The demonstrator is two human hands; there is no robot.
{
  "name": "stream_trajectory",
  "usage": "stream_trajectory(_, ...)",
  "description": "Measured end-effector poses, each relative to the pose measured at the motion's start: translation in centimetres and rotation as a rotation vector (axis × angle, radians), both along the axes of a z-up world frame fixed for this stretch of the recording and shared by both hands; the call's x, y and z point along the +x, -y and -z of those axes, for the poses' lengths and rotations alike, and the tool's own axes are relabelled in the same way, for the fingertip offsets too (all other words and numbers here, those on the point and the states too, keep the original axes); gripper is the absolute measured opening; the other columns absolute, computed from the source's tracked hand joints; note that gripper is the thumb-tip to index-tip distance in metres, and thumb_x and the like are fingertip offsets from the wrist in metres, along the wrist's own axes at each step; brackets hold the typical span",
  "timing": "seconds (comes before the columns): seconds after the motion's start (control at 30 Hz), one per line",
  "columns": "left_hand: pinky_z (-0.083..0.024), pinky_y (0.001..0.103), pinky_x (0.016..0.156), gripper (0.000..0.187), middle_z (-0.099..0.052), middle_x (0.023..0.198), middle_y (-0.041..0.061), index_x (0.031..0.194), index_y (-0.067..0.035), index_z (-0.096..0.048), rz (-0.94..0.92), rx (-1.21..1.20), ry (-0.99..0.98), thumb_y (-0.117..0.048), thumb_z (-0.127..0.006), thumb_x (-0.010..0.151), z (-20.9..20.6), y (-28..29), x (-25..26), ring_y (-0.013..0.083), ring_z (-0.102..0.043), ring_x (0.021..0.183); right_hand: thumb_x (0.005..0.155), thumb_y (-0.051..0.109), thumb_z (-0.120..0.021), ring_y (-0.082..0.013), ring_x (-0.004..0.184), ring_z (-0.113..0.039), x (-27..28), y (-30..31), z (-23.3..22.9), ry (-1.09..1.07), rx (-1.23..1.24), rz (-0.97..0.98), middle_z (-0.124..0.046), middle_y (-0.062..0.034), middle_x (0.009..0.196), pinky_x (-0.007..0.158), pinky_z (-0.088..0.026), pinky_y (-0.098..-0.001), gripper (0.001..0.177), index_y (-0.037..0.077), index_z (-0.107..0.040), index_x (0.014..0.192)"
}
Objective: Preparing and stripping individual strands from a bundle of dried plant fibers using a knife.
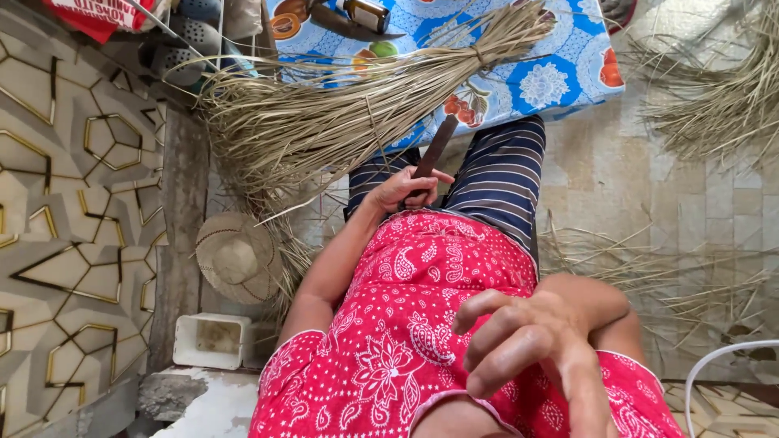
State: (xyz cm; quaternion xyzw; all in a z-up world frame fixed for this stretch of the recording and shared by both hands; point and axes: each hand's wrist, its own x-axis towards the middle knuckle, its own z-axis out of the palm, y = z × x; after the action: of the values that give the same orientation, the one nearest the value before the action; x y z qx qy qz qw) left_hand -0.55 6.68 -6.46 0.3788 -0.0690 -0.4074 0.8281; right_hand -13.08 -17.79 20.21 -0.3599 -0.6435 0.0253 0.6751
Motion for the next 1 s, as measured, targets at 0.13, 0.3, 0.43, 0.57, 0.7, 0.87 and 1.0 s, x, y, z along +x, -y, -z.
stream_trajectory(0.13, -0.027, 0.018, 0.039, 0.038, -0.068, 0.067, 0.007, 0.127, 0.003, -0.068, 0.017, 0.079, 0.035, -0.019, -0.069, 0.097, -0.3, 0.1, 0.1, 0.005, -0.039, 0.042, 0.102, 0.052, -0.06, -0.0315, 0.094, -0.08, 0.2, 0.2, -0.8, -0.063, 0.02, 0.041, -0.079, -0.0164, 0.109, 0.097, -0.059, -0.0646, 0.038, 0.036, -0.06, 0.136)
stream_trajectory(0.3, -0.027, 0.018, 0.039, 0.038, -0.068, 0.067, 0.008, 0.129, 0.002, -0.068, 0.028, 0.069, 0.039, -0.018, -0.068, 0.098, -0.2, 0.0, 0.3, 0.0054, -0.039, 0.042, 0.109, 0.033, -0.053, -0.0274, 0.092, -0.084, 0.1, 0.5, -1.8, -0.026, 0.028, 0.103, -0.076, -0.0098, 0.104, 0.093, -0.064, -0.0599, 0.022, 0.03, -0.053, 0.131)
stream_trajectory(0.43, -0.026, 0.018, 0.039, 0.038, -0.068, 0.067, 0.008, 0.131, 0.003, -0.067, 0.028, 0.062, 0.034, -0.017, -0.067, 0.099, -0.1, -0.2, 0.2, 0.0054, -0.038, 0.042, 0.108, 0.032, -0.052, -0.0227, 0.09, -0.083, -0.2, 0.4, -2.0, -0.033, 0.062, 0.198, -0.075, -0.0058, 0.103, 0.091, -0.064, -0.0552, 0.018, 0.028, -0.055, 0.125)
stream_trajectory(0.57, -0.028, 0.018, 0.039, 0.038, -0.068, 0.068, 0.008, 0.13, 0.003, -0.067, 0.004, 0.091, 0.049, -0.016, -0.068, 0.097, -0.4, -0.3, 0.0, 0.0055, -0.04, 0.042, 0.112, 0.03, -0.038, -0.0156, 0.088, -0.075, -2.2, -0.7, -2.5, -0.04, 0.125, 0.423, -0.068, 0.0013, 0.1, 0.089, -0.062, -0.047, 0.021, 0.019, -0.056, 0.113)
stream_trajectory(0.7, -0.028, 0.018, 0.04, 0.038, -0.07, 0.071, 0.008, 0.129, 0.002, -0.069, -0.013, 0.082, 0.065, -0.017, -0.071, 0.095, -0.6, -0.3, -0.2, 0.0058, -0.042, 0.043, 0.096, 0.016, -0.044, -0.0128, 0.101, -0.064, -2.1, -0.9, -0.7, -0.134, 0.024, 0.856, -0.06, 0.0033, 0.114, 0.103, -0.055, -0.0462, 0.019, 0.027, -0.054, 0.108)
stream_trajectory(0.87, -0.03, 0.016, 0.036, 0.03, -0.065, 0.066, 0.023, 0.127, 0.0, -0.069, -0.163, 0.019, 0.155, -0.003, -0.064, 0.098, 1.8, 0.7, -0.6, 0.0072, -0.043, 0.034, 0.101, 0.013, -0.065, -0.0413, 0.105, -0.064, 11.1, -1.8, 11.2, 0.113, -0.098, 1.122, -0.064, -0.0208, 0.115, 0.094, -0.048, -0.0579, 0.022, -0.001, -0.067, 0.117)
stream_trajectory(1.0, -0.032, 0.016, 0.036, 0.029, -0.066, 0.066, 0.023, 0.124, 0.0, -0.071, -0.172, 0.032, 0.133, -0.002, -0.065, 0.096, 2.2, 0.8, -0.7, 0.0087, -0.046, 0.034, 0.099, -0.01, -0.064, -0.0432, 0.115, -0.063, 17.3, -3.1, 18.6, -0.02, -0.25, 1.311, -0.065, -0.0172, 0.119, 0.101, -0.047, -0.052, 0.03, 0.001, -0.073, 0.125)
